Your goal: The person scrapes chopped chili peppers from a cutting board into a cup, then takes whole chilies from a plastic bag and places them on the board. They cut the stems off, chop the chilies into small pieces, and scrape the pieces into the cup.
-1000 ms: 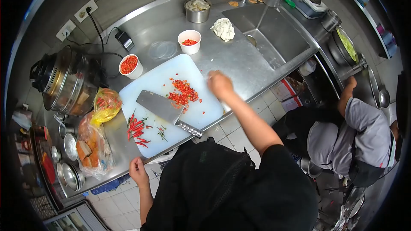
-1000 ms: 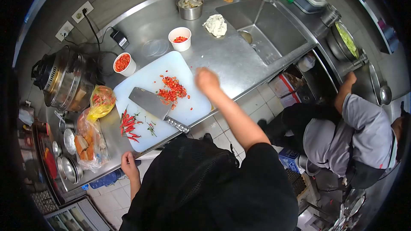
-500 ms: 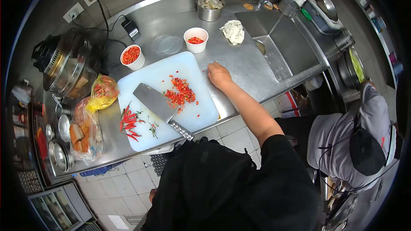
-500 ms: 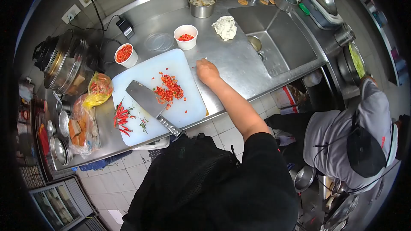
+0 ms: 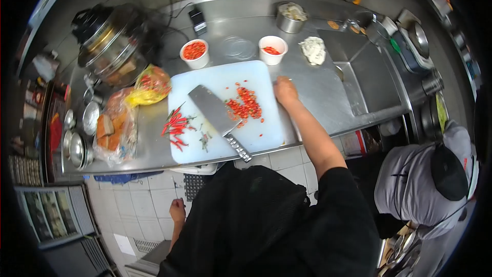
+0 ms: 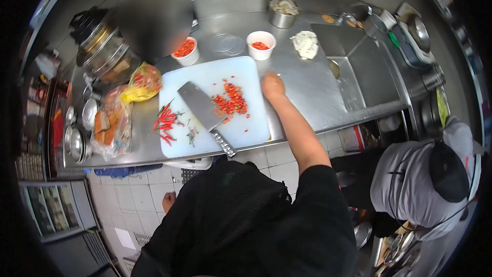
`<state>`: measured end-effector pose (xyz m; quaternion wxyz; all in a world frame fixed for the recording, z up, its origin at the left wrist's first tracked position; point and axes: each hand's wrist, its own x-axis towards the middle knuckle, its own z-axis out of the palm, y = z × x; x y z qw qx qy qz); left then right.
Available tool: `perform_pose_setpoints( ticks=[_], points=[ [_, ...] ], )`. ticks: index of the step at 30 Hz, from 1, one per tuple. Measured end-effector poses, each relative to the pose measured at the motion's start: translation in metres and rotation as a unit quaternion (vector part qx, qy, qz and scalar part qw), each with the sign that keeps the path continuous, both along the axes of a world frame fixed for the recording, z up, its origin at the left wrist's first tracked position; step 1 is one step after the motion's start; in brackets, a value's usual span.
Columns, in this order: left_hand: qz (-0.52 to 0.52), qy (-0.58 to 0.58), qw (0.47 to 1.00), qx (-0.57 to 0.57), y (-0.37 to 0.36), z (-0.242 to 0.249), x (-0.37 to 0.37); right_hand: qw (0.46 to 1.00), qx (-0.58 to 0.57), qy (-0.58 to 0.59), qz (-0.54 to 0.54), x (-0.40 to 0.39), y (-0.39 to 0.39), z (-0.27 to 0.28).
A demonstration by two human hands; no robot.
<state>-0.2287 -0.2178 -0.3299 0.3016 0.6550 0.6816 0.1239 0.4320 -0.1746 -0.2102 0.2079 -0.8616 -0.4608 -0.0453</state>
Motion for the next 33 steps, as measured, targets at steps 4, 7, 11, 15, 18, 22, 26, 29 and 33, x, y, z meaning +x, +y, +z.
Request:
perform_pose_setpoints(
  ticks=[4, 7, 11, 15, 18, 22, 26, 29, 33],
  points=[
    [0.035, -0.034, 0.998, 0.026, 0.025, 0.019, -0.003, 0.997, 0.081, 0.009, -0.002, -0.026, 0.002, 0.023],
    [0.031, -0.087, 0.994, 0.051, 0.051, 0.031, -0.003, 0.997, 0.063, -0.024, -0.032, -0.029, -0.002, 0.014],
    [0.014, -0.167, 0.981, 0.096, 0.092, 0.060, 0.020, 0.998, -0.012, -0.021, -0.050, -0.023, -0.009, 0.013],
    [-0.013, -0.184, 0.976, 0.115, 0.126, 0.095, 0.042, 0.998, -0.039, -0.021, -0.034, -0.011, -0.010, 0.005],
    [-0.023, -0.206, 0.972, 0.114, 0.126, 0.091, 0.038, 0.996, -0.013, 0.026, -0.080, -0.014, -0.008, 0.009],
    [-0.114, -0.147, 0.981, 0.052, 0.143, 0.154, 0.056, 0.997, 0.061, -0.024, -0.029, -0.052, -0.013, 0.041],
    [-0.235, -0.163, 0.943, 0.168, 0.175, 0.207, 0.111, 0.994, 0.092, 0.048, -0.028, -0.119, -0.017, 0.089],
    [-0.286, -0.187, 0.911, 0.230, 0.202, 0.219, 0.164, 0.981, -0.036, 0.190, 0.022, -0.173, -0.035, 0.100],
    [-0.375, -0.096, 0.880, 0.277, 0.244, 0.211, 0.210, 0.963, -0.189, 0.175, 0.081, -0.234, -0.055, 0.101]
  ],
)
